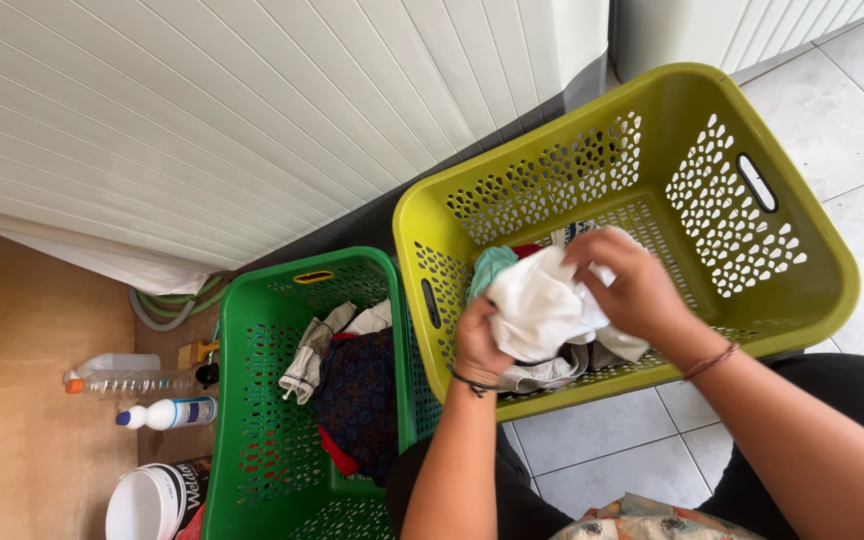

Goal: The person sorts clothes by transferring items from a green laundry basket to a yellow laundry basket. They handle various garments including white shirts, patterned fabrics, and dark-colored items, placing them into the yellow basket.

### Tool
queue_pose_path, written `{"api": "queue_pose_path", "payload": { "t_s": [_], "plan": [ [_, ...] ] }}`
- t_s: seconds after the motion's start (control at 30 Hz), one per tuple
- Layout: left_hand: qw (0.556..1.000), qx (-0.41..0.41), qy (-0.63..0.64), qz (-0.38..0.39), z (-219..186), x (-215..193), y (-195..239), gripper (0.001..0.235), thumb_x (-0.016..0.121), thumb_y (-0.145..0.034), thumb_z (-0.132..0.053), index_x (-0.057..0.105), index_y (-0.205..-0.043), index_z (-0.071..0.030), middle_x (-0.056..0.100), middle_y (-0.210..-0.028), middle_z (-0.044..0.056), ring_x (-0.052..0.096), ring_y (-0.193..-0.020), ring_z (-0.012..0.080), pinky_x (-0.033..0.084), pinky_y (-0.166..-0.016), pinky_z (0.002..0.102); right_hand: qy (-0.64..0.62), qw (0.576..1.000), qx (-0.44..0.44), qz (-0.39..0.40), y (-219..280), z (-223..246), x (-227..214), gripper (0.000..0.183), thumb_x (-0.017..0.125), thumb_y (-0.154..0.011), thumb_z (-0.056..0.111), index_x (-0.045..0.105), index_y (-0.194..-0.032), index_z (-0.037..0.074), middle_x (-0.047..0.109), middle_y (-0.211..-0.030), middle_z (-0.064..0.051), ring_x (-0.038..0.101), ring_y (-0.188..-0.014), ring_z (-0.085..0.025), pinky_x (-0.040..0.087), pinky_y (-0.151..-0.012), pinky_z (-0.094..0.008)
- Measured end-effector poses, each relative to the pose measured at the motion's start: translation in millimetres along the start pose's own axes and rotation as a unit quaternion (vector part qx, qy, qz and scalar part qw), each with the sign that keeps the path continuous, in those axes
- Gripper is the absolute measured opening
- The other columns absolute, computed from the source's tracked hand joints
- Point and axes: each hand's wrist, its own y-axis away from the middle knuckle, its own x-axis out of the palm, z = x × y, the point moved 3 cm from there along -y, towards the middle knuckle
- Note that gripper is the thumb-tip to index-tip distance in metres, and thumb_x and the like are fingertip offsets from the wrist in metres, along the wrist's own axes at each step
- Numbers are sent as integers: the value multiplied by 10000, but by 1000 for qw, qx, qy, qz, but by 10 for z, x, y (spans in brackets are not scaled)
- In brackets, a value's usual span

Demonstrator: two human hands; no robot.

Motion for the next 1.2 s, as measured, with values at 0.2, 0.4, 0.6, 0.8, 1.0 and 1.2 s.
{"api": "queue_pose_path", "payload": {
  "t_s": [0.2,0.4,0.6,0.8,1.0,1.2],
  "plan": [
    [991,88,-90,-39,-359,-424,37,414,513,-881,-81,646,-1253,39,706,-1218,178,654,-1154,309,495,-1072,441,-496,845,197,-29,36,-482,-142,125,534,-1034,-24,599,-1121,40,663,-1184,-64,646,-1094,-152,532,-1018,-314],
    [990,85,-99,-48,-268,-409,-21,411,492,-884,-100,648,-1237,41,700,-1227,174,654,-1156,298,492,-1074,427,-305,929,211,-2,51,-446,16,192,608,-956,-10,524,-1118,46,648,-1155,-93,655,-981,-136,567,-881,-291],
    [991,51,-125,-19,-135,-172,-39,449,487,-867,-110,664,-1249,46,701,-1235,167,654,-1154,275,494,-1061,396,-129,975,182,-4,175,-340,135,185,682,-972,152,580,-931,4,665,-1082,-70,613,-860,-110,539,-727,-284],
    [939,59,-338,-9,11,-166,-70,346,566,-916,-48,705,-1207,77,699,-1099,107,629,-1002,183,501,-934,318,-123,971,203,-6,214,-510,196,281,631,-1070,223,701,-923,-6,654,-882,-64,577,-827,-126,493,-770,-282],
    [911,51,-409,18,19,189,2,286,573,-894,-80,703,-1122,34,725,-1059,37,646,-958,104,514,-892,260,-88,984,154,33,92,-167,113,229,669,-940,193,734,-1106,50,624,-978,-36,605,-904,-131,501,-799,-292],
    [917,33,-397,30,16,300,76,259,578,-881,-63,715,-1078,36,724,-998,33,625,-893,98,498,-833,262,-63,934,297,186,233,-401,319,274,594,-1030,259,733,-1180,77,748,-1044,-36,689,-944,-132,544,-868,-298]
  ]
}}
